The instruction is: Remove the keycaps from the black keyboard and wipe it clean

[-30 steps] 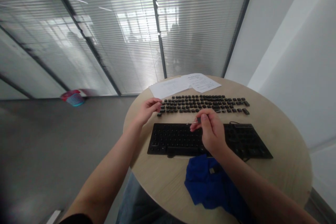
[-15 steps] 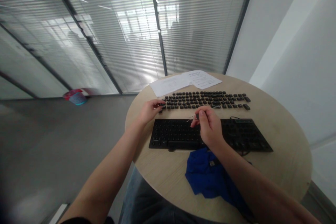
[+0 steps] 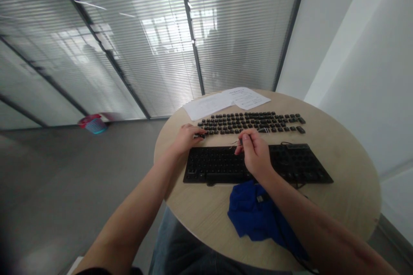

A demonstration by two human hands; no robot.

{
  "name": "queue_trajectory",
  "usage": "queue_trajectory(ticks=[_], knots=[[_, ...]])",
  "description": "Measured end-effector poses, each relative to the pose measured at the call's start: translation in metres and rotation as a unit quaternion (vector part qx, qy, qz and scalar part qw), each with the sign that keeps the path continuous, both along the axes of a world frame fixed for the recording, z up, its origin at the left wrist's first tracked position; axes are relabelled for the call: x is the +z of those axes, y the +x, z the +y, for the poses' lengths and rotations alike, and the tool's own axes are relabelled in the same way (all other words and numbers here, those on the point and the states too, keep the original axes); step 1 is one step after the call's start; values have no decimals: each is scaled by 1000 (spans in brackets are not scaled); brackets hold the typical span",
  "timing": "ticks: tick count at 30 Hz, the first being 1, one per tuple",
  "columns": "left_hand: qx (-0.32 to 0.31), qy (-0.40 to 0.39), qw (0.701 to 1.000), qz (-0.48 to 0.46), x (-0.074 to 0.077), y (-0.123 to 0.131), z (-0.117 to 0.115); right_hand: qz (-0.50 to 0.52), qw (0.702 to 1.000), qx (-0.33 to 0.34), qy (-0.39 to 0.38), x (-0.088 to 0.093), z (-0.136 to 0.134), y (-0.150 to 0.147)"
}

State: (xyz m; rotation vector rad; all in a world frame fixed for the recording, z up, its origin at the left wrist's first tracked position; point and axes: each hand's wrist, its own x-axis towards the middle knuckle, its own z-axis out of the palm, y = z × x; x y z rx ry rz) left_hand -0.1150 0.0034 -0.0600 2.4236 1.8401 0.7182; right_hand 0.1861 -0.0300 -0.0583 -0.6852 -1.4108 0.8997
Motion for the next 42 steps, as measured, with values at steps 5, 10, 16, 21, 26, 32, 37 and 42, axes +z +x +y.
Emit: queue_trajectory(ticks=[5,10,16,21,26,32,37,42], knots=[[22,-22,998,47,-1,1,2,-24,1000,-4,5,-3,0,0],[27,-33,997,60,1,4,3,-29,1000,-9,2,-5,1,0],[30,-23,998,42,2,1,4,-25,1000,-12,-2,-4,0,0],[42,2,999,1,6,-4,-2,-19,1000,-15,-8,-3,-1,-1],[75,58,994,-54,15,-10,-12,-7,998,39,-55,0,-1,-4],[8,28,998,-47,18,17,-20,-134,965,199,-109,5,-14,-6],[-86,-32,996,3,11,46,-21,-235,928,275,-93,2,-29,-10],[-93,-64,993,39,6,56,-21,-285,916,275,-60,2,-36,-20]])
